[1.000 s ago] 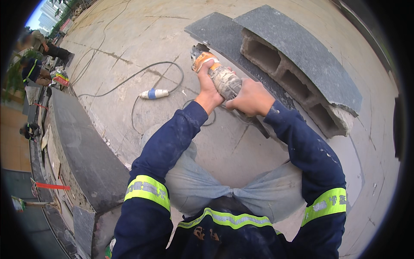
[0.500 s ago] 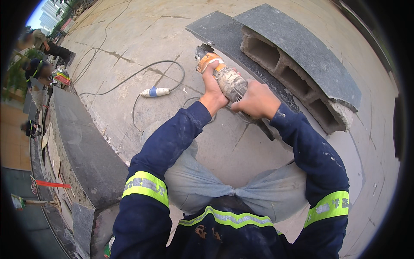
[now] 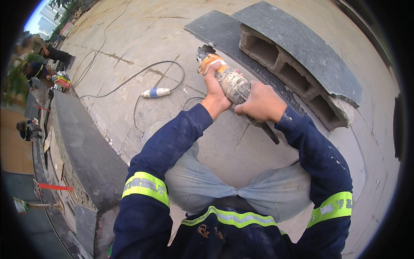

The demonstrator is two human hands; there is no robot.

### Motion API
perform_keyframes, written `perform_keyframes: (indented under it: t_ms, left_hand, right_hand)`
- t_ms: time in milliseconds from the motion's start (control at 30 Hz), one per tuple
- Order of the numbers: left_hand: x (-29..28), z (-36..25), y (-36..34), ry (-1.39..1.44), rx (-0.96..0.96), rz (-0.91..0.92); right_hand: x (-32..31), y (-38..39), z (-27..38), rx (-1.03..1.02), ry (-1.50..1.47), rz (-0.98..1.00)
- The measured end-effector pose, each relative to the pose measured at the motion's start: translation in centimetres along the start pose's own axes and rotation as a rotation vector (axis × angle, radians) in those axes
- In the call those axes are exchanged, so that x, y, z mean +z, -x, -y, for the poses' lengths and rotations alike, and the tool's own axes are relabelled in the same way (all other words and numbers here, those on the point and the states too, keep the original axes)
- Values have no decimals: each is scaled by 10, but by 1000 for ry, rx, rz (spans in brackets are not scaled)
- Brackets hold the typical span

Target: The person uses an angle grinder to cut a dark stone slab resting on a hollow concrete block. The person holds the tool with both hands and guides it along the slab's edge, generating dust as the cut progresses.

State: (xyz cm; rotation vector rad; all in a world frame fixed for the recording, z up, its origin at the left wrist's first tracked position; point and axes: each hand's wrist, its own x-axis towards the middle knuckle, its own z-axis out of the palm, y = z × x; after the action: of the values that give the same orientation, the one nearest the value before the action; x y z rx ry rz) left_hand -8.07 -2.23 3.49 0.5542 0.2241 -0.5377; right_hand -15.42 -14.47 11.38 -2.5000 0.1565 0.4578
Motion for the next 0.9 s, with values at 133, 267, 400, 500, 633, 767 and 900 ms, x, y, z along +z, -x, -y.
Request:
perform_keyframes:
  t_ms: [133, 267, 400, 500, 633, 767, 900]
  left_hand:
    - [-1, -1, 1, 2, -15, 2]
    - [-4, -3, -2, 14, -33, 14]
    - [-3, -4, -4, 11, -7, 14]
    - [-2, -7, -6, 3, 8, 11]
    - [-4, -12, -11, 15, 8, 20]
    - [-6, -16, -18, 36, 10, -5]
    - [-8, -20, -22, 18, 30, 2]
  right_hand:
    - [1, 1, -1, -41, -10, -18]
    - [1, -1, -2, -47, -22, -15]
    - [1, -7, -1, -55, -23, 0]
    - [0, -11, 2, -33, -9, 4]
    - [1, -17, 4, -26, 1, -1]
    - [0, -22, 7, -30, -17, -1]
    - [1, -28, 8, -44, -17, -7]
